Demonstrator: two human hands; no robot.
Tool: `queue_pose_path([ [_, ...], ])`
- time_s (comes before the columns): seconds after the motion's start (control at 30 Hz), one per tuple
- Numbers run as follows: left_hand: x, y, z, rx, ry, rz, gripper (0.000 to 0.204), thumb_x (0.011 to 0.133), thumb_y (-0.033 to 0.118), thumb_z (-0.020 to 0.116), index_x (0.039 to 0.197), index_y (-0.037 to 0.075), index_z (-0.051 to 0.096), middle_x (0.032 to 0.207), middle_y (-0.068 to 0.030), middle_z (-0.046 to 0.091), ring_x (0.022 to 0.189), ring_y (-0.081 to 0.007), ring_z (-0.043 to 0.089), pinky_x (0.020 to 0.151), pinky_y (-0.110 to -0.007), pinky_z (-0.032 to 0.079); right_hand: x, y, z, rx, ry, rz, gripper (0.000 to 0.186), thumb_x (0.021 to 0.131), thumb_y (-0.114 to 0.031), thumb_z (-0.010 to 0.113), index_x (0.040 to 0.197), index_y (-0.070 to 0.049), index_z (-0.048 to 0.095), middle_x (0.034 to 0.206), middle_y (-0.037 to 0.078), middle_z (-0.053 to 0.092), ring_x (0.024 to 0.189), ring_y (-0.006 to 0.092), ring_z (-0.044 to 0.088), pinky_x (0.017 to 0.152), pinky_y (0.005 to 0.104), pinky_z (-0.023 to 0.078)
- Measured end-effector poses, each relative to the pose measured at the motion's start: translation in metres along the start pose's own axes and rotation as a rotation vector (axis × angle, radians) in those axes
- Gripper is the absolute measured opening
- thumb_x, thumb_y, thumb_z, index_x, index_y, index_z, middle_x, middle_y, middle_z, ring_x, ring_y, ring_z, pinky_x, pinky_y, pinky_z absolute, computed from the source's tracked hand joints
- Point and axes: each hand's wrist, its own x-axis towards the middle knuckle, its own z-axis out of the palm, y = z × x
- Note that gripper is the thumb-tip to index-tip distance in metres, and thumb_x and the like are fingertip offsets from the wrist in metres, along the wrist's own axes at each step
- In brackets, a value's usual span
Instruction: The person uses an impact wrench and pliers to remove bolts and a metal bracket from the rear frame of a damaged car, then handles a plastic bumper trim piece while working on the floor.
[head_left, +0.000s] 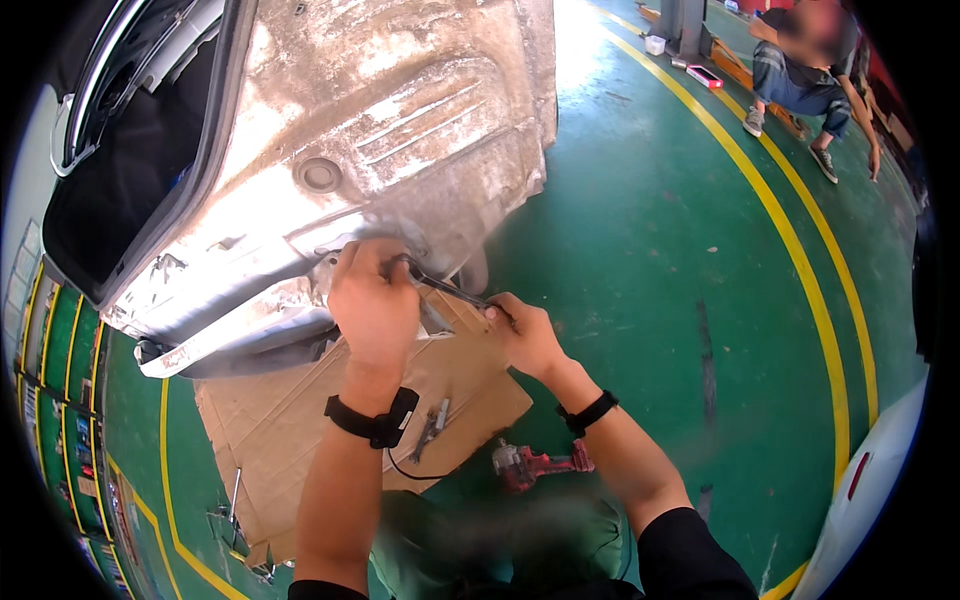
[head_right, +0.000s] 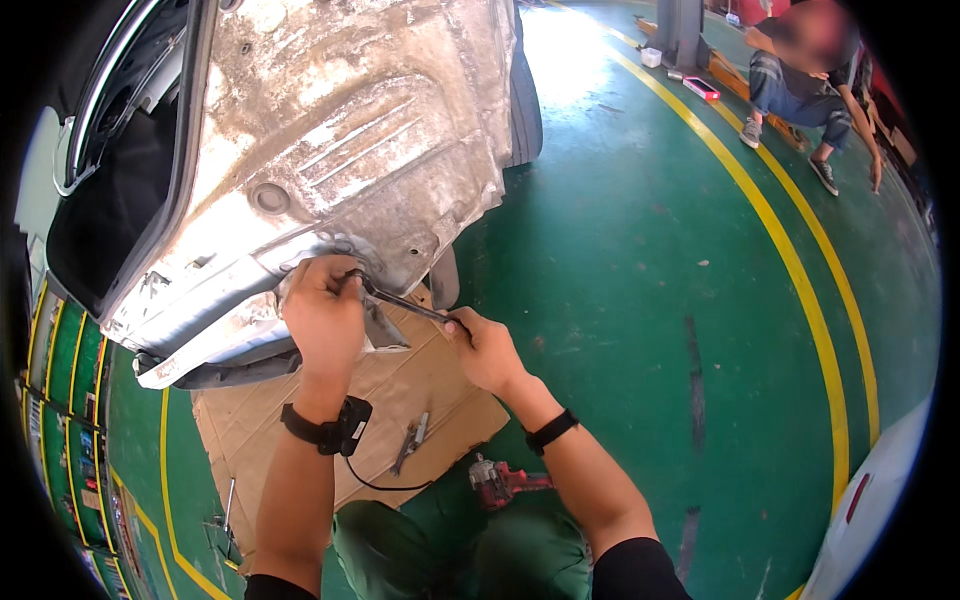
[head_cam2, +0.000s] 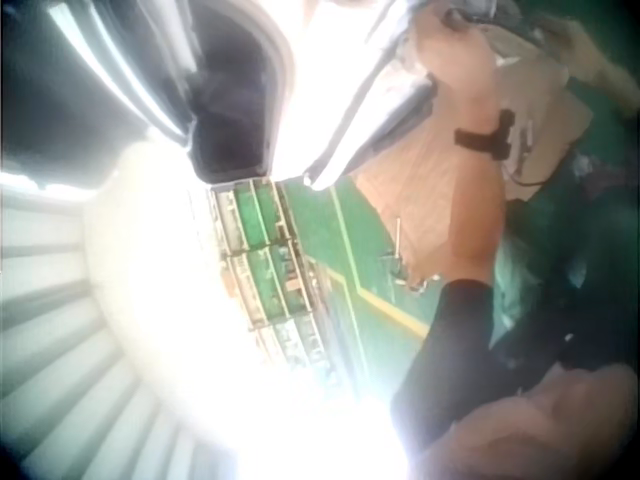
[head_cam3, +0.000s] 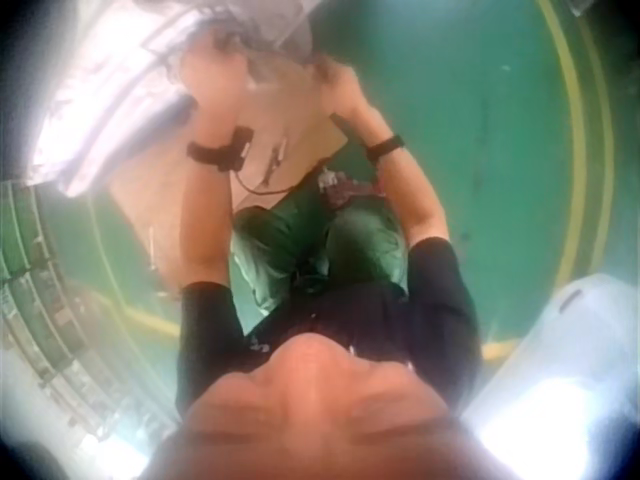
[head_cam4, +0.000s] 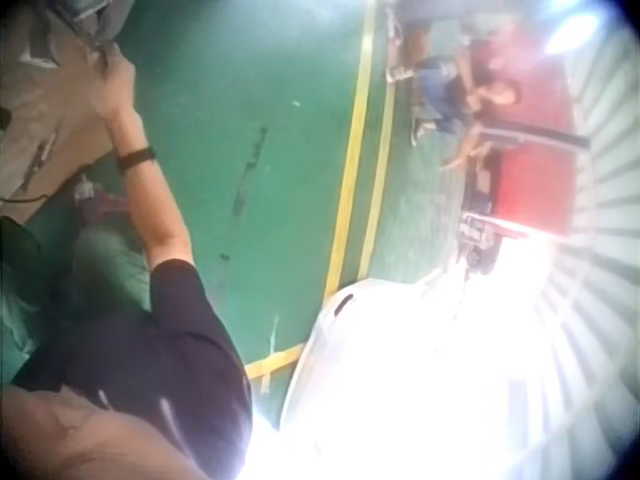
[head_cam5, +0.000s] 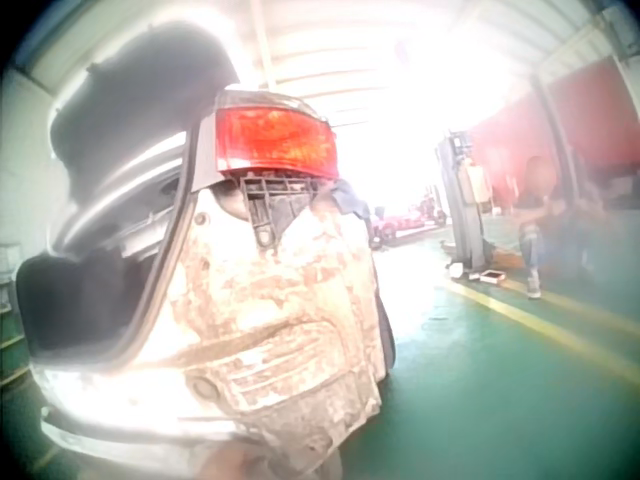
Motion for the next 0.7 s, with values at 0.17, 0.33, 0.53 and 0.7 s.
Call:
queue_pose_path([
  [0.17,0.002,0.005,0.003,0.015,0.007,-0.007,0.017,0.077,-0.004,0.069,0.089,0.008,0.07,0.086,-0.0097,0.066,0.071,-0.0297,0.066,0.065,-0.04,0.051,0.01,0.012,0.025,-0.044,-0.11,-0.012,0.022,0.101,-0.021,0.061,0.108,0.0,0.064,0.084,0.027,0.063,0.072,0.0439,0.06,0.067,0.0446,0.049],
  [0.33,0.001,0.004,0.001,0.032,0.006,-0.01,0.018,0.077,-0.005,0.068,0.089,0.007,0.07,0.087,-0.0105,0.065,0.078,-0.0327,0.066,0.068,-0.042,0.051,0.017,0.013,0.012,-0.023,-0.14,0.031,0.025,0.101,-0.024,0.063,0.104,0.001,0.064,0.081,0.025,0.062,0.069,0.0403,0.059,0.066,0.0445,0.048],
  [0.53,0.003,0.003,0.002,0.026,0.012,0.007,0.019,0.075,-0.006,0.067,0.089,0.007,0.069,0.089,-0.0115,0.065,0.082,-0.0361,0.064,0.071,-0.045,0.051,0.014,0.014,0.003,-0.1,-0.163,0.036,0.031,0.099,-0.03,0.065,0.101,0.001,0.065,0.079,0.021,0.064,0.069,0.0348,0.06,0.066,0.0438,0.048],
  [0.7,-0.001,-0.006,0.004,0.002,0.046,0.046,0.024,0.074,-0.006,0.068,0.095,0.006,0.069,0.089,-0.0124,0.065,0.076,-0.0311,0.065,0.068,-0.041,0.051,0.042,-0.047,-0.094,-0.349,-0.163,0.049,0.038,0.093,-0.037,0.072,0.09,0.0,0.067,0.079,0.022,0.064,0.07,0.0345,0.059,0.066,0.0453,0.048],
])
